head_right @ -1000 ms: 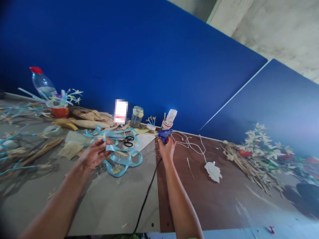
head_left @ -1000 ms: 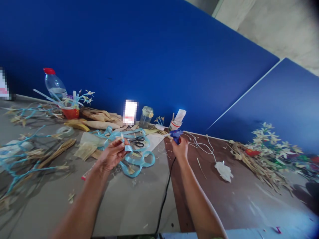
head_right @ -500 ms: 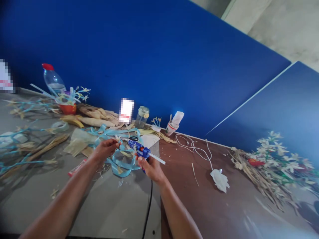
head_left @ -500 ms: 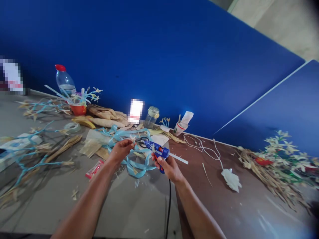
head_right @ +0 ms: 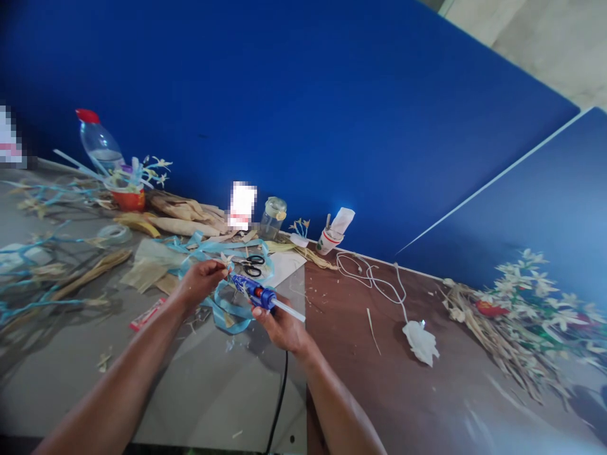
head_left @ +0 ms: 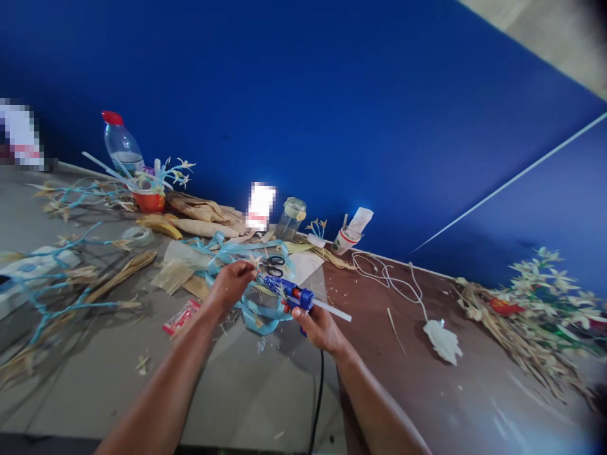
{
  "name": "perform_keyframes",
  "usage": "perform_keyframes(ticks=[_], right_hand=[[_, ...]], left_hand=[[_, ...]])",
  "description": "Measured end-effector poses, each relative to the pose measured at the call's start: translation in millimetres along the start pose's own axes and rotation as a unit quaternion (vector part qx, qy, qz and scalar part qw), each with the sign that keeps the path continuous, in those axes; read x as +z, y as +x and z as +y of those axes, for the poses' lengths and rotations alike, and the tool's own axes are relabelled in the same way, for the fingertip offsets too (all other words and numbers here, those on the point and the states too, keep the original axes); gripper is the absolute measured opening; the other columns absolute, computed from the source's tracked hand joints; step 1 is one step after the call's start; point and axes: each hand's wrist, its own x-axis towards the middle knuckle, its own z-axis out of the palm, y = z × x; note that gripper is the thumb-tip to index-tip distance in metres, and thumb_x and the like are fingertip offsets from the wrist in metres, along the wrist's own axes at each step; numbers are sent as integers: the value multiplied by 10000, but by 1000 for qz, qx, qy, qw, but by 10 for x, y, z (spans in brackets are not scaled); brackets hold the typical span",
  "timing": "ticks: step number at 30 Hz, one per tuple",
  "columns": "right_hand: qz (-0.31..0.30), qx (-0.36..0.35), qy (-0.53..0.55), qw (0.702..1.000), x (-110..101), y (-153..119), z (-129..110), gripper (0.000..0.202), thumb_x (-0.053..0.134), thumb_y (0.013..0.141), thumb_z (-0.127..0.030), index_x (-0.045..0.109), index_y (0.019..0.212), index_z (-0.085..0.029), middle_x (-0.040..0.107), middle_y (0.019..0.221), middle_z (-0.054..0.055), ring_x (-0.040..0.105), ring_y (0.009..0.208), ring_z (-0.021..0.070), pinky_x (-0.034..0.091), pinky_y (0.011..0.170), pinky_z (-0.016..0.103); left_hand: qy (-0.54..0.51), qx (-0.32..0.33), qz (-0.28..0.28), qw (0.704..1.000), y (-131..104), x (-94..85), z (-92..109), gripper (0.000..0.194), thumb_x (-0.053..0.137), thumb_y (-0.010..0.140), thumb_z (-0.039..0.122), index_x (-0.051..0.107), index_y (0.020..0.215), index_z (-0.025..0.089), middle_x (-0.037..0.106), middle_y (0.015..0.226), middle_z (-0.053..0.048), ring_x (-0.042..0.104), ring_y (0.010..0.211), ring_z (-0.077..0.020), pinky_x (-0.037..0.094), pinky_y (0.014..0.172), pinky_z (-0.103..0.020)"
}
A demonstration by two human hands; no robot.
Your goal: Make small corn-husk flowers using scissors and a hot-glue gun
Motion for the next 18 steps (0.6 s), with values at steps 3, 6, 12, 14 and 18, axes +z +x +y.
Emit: perform_keyframes(ticks=[3,6,12,14,18], right_hand=[[-1,-6,-12,1000,-4,9,24,515,460,846,-600,688,983,-159,668,891,91,560,700,158,437,534,236],[0,-17,-29,999,-1,19,45,503,449,856,-591,678,978,-161,658,866,86,555,695,158,441,543,241],[3,-38,-65,997,32,26,90,462,446,872,-558,665,950,-159,637,796,80,568,725,179,471,601,268],[5,-39,-71,997,41,27,105,435,459,872,-541,660,943,-162,643,828,87,580,752,191,480,636,282],[4,-43,-82,996,52,28,111,393,479,869,-514,662,933,-172,630,801,73,581,760,198,475,646,285]], left_hand=[[12,3,-5,1000,25,-8,-36,165,625,628,317,628,600,155,550,544,23,432,519,-113,320,516,-243],[15,6,-14,1000,49,-14,-74,169,630,629,325,633,607,157,536,531,27,424,514,-114,315,518,-247],[13,-2,-6,1000,42,0,-47,184,645,623,341,625,590,161,517,509,34,401,502,-109,301,508,-245],[14,-7,-3,1000,27,1,-27,171,650,622,331,623,588,165,482,485,45,372,481,-102,271,482,-240],[2,-9,-1,1000,15,-15,-21,149,639,634,317,621,589,177,458,471,47,348,463,-102,242,454,-239]])
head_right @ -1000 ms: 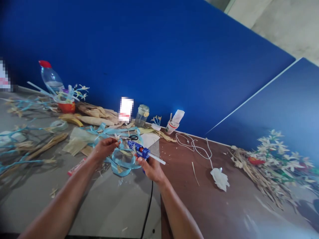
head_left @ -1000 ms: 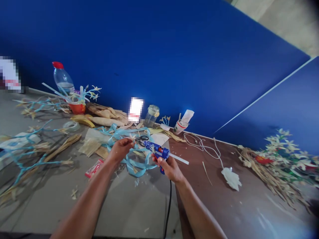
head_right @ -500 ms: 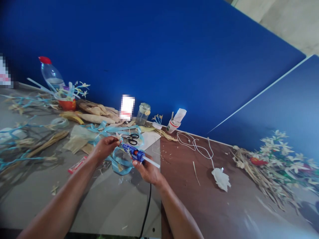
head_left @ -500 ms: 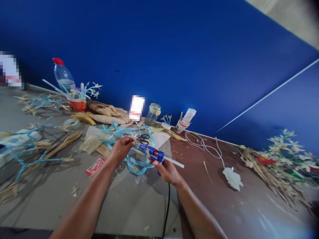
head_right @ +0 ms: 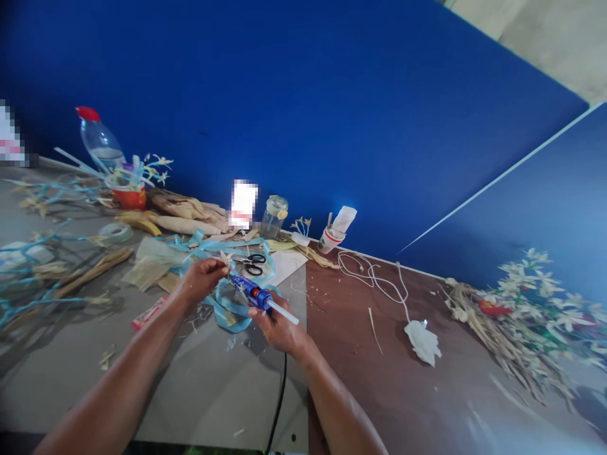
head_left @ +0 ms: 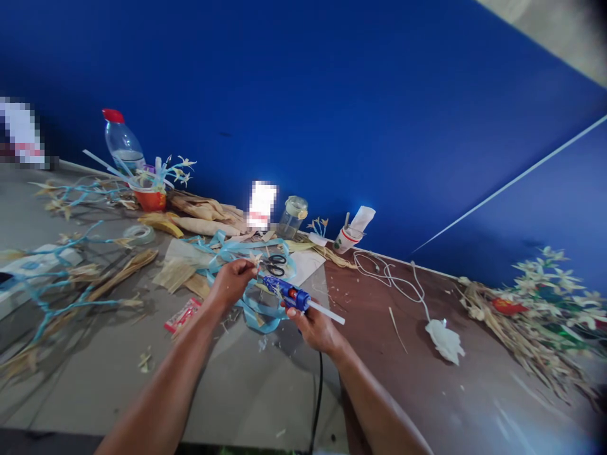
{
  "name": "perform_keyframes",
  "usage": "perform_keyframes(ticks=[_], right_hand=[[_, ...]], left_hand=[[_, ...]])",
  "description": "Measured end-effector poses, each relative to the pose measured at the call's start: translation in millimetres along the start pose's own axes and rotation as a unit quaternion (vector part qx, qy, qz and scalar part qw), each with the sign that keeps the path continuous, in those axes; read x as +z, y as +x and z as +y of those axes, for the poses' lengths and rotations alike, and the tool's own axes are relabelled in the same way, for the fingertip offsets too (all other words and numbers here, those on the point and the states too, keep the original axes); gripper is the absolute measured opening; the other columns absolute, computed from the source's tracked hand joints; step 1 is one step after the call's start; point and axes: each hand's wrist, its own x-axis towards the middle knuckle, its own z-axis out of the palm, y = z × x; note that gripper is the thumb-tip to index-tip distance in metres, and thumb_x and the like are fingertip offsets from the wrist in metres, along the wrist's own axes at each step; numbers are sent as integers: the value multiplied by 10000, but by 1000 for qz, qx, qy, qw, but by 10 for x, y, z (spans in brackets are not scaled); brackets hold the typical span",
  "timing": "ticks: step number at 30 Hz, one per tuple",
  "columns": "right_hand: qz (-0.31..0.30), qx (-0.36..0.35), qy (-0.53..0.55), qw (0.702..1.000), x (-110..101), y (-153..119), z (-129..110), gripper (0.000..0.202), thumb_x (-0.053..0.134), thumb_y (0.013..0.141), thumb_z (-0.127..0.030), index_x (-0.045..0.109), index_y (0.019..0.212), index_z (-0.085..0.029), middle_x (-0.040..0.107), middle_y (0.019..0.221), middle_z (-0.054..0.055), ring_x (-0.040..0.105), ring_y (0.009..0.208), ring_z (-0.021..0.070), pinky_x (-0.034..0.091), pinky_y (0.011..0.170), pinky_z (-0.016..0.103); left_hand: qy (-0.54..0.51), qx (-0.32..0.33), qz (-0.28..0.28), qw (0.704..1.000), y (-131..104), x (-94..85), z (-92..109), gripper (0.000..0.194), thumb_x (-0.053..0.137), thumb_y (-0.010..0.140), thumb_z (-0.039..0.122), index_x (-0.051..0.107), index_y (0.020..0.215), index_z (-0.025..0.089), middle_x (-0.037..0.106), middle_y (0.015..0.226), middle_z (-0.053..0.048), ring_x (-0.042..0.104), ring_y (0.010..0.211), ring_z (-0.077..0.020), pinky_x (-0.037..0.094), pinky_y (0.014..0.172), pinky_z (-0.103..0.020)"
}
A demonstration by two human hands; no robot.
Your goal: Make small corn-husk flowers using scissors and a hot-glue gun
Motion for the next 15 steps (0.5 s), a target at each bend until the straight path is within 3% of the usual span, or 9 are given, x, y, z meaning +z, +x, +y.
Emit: perform_keyframes(ticks=[4,10,15], right_hand=[[-8,-9,-19,1000,7,-4,-20,365,459,887,-477,669,949,-184,600,731,54,560,750,195,463,631,279],[-5,-21,-25,999,-1,-17,-28,374,443,891,-476,661,920,-173,624,844,79,565,728,182,466,642,284],[2,-14,-23,1000,3,-8,-18,368,453,886,-477,658,928,-174,626,830,83,562,729,182,469,641,285]], left_hand=[[-5,10,10,1000,28,-29,-33,124,645,627,299,639,595,180,513,505,28,379,481,-112,260,454,-237],[-8,10,18,1000,37,-41,-21,123,642,613,291,631,570,176,526,520,19,404,498,-116,277,466,-237],[6,4,1,1000,14,-29,-7,141,637,624,309,630,590,172,467,483,43,350,467,-101,252,459,-236]])
